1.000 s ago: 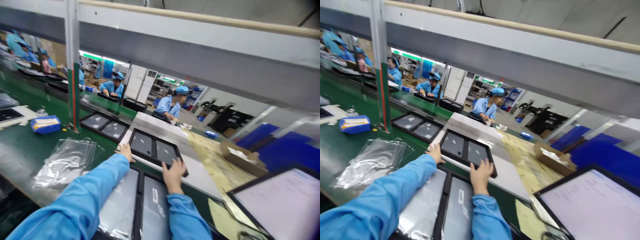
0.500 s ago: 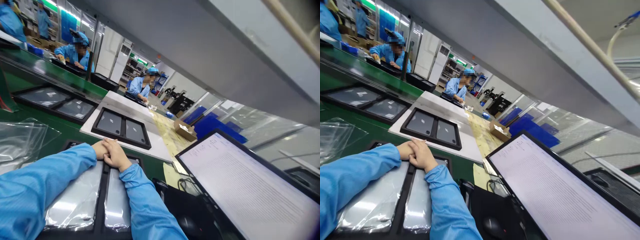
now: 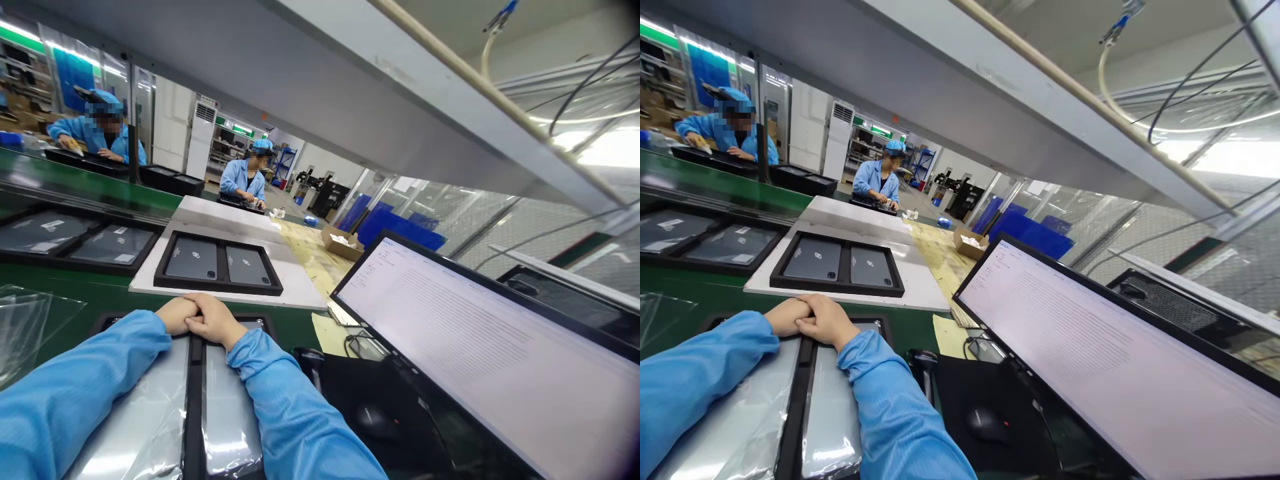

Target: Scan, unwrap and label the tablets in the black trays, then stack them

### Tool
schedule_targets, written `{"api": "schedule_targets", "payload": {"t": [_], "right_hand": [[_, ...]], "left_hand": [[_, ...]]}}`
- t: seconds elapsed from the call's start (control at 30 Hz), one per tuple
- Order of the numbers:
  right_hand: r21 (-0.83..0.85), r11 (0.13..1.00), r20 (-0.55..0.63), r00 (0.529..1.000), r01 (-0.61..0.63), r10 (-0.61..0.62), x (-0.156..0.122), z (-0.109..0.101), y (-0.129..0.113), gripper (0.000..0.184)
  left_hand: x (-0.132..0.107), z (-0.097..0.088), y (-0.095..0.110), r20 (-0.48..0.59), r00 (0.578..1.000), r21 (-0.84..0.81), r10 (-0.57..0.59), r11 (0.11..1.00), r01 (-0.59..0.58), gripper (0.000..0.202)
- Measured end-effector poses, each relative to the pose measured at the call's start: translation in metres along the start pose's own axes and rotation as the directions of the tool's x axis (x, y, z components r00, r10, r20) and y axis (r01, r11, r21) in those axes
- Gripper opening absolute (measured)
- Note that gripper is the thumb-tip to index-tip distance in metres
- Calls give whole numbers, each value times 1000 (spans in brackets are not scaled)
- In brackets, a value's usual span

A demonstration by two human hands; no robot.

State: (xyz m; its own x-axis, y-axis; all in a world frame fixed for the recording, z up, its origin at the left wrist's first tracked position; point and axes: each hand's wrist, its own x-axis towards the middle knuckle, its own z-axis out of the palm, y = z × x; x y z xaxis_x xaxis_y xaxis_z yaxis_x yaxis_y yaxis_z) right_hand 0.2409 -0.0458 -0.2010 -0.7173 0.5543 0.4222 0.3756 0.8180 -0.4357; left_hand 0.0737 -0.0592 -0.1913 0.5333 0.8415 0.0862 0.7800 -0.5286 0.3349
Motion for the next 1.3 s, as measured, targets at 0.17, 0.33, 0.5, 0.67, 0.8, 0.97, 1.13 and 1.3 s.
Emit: {"api": "schedule_targets", "payload": {"t": [0.17, 0.33, 0.5, 0.67, 0.8, 0.97, 1.13, 1.3], "right_hand": [[22, 999, 7, 999, -41, 41, 3, -5, -5, 59], [38, 996, -8, 997, -80, 80, 5, -9, -7, 57], [59, 994, -33, 995, -89, 91, 8, -10, -7, 56], [82, 996, -48, 998, -33, 37, 12, -10, -4, 57], [57, 998, -44, 999, -26, 28, 14, -9, -3, 59], [59, 998, -39, 999, -35, 37, 15, -8, -4, 60], [74, 997, -56, 998, -14, 18, 15, -10, -5, 60], [82, 996, -47, 998, -39, 43, 16, -10, -5, 60]], "left_hand": [[0, -7, 1, 80, 996, 18, -23, 1000, 22, 39], [1, -15, 6, 81, 996, 9, -40, 999, 39, 43], [3, -17, 4, 75, 997, -16, -36, 999, 37, 44], [3, -20, 3, 64, 998, -8, -30, 1000, 30, 43], [1, -22, 6, 69, 997, -18, -16, 1000, 17, 38], [1, -20, 3, 56, 998, -33, -14, 999, 15, 36], [1, -21, 3, 48, 999, -17, -22, 1000, 23, 38], [4, -19, -4, 89, 996, -2, -26, 1000, 26, 46]]}}
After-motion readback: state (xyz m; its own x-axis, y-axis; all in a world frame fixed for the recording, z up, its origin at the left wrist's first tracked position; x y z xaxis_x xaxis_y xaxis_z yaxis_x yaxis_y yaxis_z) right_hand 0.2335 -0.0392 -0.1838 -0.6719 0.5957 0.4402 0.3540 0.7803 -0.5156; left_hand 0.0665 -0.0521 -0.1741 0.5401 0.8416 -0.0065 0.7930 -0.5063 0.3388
